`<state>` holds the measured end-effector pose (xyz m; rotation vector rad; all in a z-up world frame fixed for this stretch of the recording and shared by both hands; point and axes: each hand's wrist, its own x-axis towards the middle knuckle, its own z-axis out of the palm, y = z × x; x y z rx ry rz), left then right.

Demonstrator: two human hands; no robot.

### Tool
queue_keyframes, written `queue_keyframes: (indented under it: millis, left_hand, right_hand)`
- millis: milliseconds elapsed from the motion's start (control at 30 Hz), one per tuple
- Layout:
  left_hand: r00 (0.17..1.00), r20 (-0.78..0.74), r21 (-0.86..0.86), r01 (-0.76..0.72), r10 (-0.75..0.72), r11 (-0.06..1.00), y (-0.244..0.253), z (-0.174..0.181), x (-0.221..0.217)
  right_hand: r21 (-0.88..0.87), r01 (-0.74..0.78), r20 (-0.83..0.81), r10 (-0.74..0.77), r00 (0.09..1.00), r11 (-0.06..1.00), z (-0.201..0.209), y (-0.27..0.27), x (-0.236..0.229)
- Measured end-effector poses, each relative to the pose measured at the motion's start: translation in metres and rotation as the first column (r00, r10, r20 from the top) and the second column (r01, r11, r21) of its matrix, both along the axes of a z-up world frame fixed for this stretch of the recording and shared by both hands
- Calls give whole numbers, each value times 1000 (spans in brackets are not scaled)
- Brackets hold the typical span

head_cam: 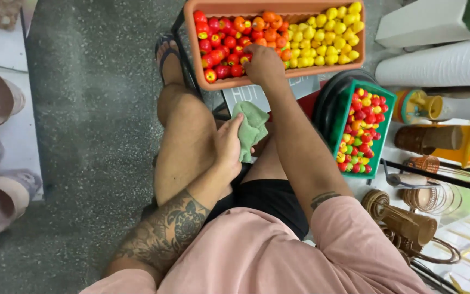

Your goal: The person is cleaning small plastic fruit and vegetable toys by wiping each one with a green cloth and then sorting them into different bins.

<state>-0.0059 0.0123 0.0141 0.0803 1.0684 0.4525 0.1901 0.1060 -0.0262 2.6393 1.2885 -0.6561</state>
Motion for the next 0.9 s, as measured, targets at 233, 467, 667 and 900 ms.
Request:
queue_keyframes:
  millis: [233, 467, 667, 900]
  left_hand:
    - [1000, -5, -8, -23, 23, 1000, 10, 2, -16]
    - [992, 90, 74, -98, 92, 992, 10, 0, -18]
    - [983, 137, 246, 84, -120, 966, -12, -12, -12]
    - [950, 245, 281, 121, -193, 952, -31, -33, 4]
  right_hand:
    - [101, 8, 48, -13, 999, 995, -5, -2, 2]
    - [698, 200, -395, 137, 909, 687, 58, -106, -32]
    - [834, 92, -194, 133, 972, 544, 114, -186, -87]
    - [865, 83, -189, 169, 967, 495, 101, -216, -97]
